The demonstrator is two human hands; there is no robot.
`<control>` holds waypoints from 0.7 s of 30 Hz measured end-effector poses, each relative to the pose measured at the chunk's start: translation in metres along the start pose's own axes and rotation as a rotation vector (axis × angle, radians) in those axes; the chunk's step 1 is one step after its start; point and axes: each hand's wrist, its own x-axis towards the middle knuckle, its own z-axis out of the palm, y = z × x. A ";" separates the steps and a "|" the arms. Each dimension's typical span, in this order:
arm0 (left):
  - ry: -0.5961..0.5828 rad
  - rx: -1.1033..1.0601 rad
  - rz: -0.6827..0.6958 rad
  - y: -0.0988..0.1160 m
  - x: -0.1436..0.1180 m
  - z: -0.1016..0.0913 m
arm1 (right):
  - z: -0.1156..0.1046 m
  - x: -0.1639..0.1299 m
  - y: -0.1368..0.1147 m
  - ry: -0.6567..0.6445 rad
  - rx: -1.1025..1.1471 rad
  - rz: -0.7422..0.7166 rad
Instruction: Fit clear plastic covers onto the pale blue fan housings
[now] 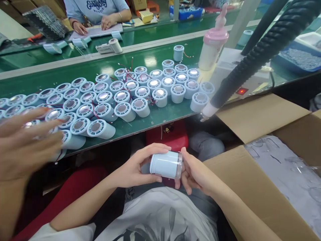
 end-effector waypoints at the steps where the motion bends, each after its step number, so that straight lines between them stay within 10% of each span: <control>1: 0.012 -0.023 -0.038 0.002 -0.001 0.001 | 0.000 -0.001 0.001 0.074 -0.069 -0.063; 6: 0.058 -0.158 -0.199 0.007 -0.003 0.005 | -0.004 -0.009 0.008 0.448 -0.548 -0.698; 10: 0.045 -0.230 -0.260 0.008 -0.003 0.004 | -0.009 -0.012 0.011 0.303 -0.882 -1.104; 21: -0.024 -0.218 -0.207 0.007 -0.001 -0.002 | -0.008 -0.016 0.009 0.018 -0.088 -0.484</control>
